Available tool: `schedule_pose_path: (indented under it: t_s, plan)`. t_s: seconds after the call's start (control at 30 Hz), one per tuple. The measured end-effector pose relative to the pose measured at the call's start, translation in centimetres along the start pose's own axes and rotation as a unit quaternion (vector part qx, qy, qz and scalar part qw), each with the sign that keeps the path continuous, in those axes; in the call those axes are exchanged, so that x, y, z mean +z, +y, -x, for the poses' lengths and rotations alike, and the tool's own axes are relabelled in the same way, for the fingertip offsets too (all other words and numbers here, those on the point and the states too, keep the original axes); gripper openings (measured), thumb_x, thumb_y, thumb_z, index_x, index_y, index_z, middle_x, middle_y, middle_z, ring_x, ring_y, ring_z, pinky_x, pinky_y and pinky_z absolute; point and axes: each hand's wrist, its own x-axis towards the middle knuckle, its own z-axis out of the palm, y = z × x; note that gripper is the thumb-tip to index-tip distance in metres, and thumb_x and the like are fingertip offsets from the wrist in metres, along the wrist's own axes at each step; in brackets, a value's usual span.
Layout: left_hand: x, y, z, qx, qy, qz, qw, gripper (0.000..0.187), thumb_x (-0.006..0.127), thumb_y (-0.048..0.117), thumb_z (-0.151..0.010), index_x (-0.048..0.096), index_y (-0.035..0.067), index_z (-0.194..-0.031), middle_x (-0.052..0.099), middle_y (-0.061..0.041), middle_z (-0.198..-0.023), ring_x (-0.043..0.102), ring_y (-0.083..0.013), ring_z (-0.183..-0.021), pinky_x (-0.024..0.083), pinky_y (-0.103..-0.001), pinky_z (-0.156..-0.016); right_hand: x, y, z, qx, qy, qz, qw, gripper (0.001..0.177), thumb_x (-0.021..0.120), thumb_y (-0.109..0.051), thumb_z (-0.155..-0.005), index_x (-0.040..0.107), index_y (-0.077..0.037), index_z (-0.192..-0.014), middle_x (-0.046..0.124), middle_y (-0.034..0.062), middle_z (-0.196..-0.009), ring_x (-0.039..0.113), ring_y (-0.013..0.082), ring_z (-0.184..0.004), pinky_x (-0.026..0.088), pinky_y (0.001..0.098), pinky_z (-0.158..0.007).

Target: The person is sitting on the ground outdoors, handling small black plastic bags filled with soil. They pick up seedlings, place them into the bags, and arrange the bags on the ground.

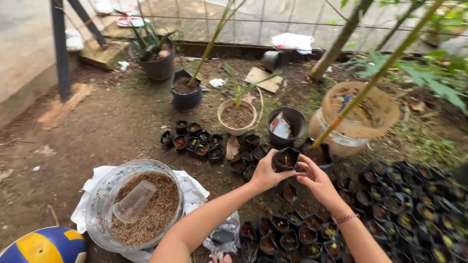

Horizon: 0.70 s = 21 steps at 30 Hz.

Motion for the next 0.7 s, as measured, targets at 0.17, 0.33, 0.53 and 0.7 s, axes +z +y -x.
schedule_pose_path:
  t_s: [0.17, 0.33, 0.53, 0.7]
  plan:
    - [1.5, 3.0, 2.6, -0.010, -0.088, 0.037, 0.995, 0.057, 0.090, 0.038, -0.074, 0.061, 0.009, -0.114, 0.065, -0.015, -0.100, 0.066, -0.0296, -0.093, 0.055, -0.038, -0.078, 0.3, -0.8, 5.4, 0.000, 0.063, 0.001, 0.998, 0.079, 0.073, 0.005, -0.082, 0.048, -0.012, -0.155, 0.064, 0.0178, -0.136, 0.071, 0.0286, -0.105, 0.057, 0.0463, -0.095]
    - [1.2, 3.3, 5.6, -0.036, -0.146, 0.038, 0.988, 0.059, 0.090, 0.032, -0.074, 0.064, 0.006, -0.120, 0.063, -0.016, -0.108, 0.066, -0.0355, -0.106, 0.056, -0.041, -0.088, 2.4, -0.6, 9.5, 0.000, 0.106, 0.009, 0.994, 0.073, 0.076, 0.003, -0.083, 0.054, -0.012, -0.151, 0.069, 0.0151, -0.128, 0.072, 0.0263, -0.099, 0.059, 0.0443, -0.090]
    - [-2.3, 3.3, 7.1, -0.085, -0.116, 0.012, 0.990, 0.075, 0.095, 0.036, -0.061, 0.066, 0.013, -0.126, 0.072, -0.011, -0.105, 0.069, -0.0283, -0.106, 0.054, -0.040, -0.092, 7.5, -3.5, 10.3, -0.009, 0.107, 0.036, 0.994, 0.062, 0.084, -0.014, -0.082, 0.063, -0.013, -0.140, 0.072, 0.0143, -0.105, 0.069, 0.0256, -0.093, 0.056, 0.0468, -0.090]
    - [-5.9, 3.1, 6.0, -0.100, -0.107, -0.028, 0.989, 0.081, 0.096, 0.045, -0.057, 0.064, 0.019, -0.127, 0.073, -0.002, -0.098, 0.070, -0.0208, -0.101, 0.053, -0.036, -0.088, 9.7, -4.1, 8.3, -0.040, 0.110, 0.013, 0.993, 0.047, 0.086, -0.013, -0.081, 0.070, -0.016, -0.125, 0.072, 0.0092, -0.099, 0.066, 0.0190, -0.087, 0.057, 0.0386, -0.085]
